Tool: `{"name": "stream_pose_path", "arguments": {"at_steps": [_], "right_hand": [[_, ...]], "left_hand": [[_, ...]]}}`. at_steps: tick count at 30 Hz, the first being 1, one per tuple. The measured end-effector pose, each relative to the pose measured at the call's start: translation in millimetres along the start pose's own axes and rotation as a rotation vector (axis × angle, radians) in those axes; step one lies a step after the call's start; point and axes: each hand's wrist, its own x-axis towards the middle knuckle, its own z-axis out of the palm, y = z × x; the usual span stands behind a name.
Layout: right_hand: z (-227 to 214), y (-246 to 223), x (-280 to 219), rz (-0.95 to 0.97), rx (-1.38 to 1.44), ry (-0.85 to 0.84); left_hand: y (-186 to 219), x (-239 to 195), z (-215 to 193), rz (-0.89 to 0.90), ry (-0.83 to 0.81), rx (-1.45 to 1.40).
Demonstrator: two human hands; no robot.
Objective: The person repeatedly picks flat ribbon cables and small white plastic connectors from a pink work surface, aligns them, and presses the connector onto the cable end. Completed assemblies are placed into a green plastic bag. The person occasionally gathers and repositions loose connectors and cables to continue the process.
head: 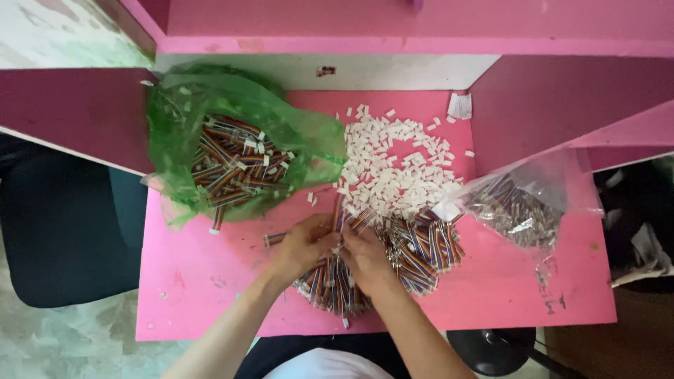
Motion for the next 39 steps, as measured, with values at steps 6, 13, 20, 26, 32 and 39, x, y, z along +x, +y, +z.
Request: {"name": "stream_pose_path", "arguments": {"at_steps": [6, 13, 20, 26, 32, 39], "right_hand": [[20, -64, -70, -0.265, -0.606, 0.139], [-105, -132, -67, -0.519, -1.073, 0.313], [-70, -111, -85, 0.021, -1.932, 0.452], [-86, -73, -89, -0.149, -1.633, 0.456], [-59, -57, -94, -0.305, -1.316, 0.469], [-53, -30, -76, -0.338, -1.141, 0.557]], "left_hand": [[10, -30, -90, 0.022, 0.087, 0.138], [142, -31, -119, 0.427, 0.556, 0.870], [5, -37, -61, 0.304, 0.420, 1.277], [-18, -52, -6, -0.129, 0.439, 1.399], [-68, -29, 1, -0.194, 0.382, 1.057], [-63, -10, -3, -0.167, 0.326, 0.914]]}}
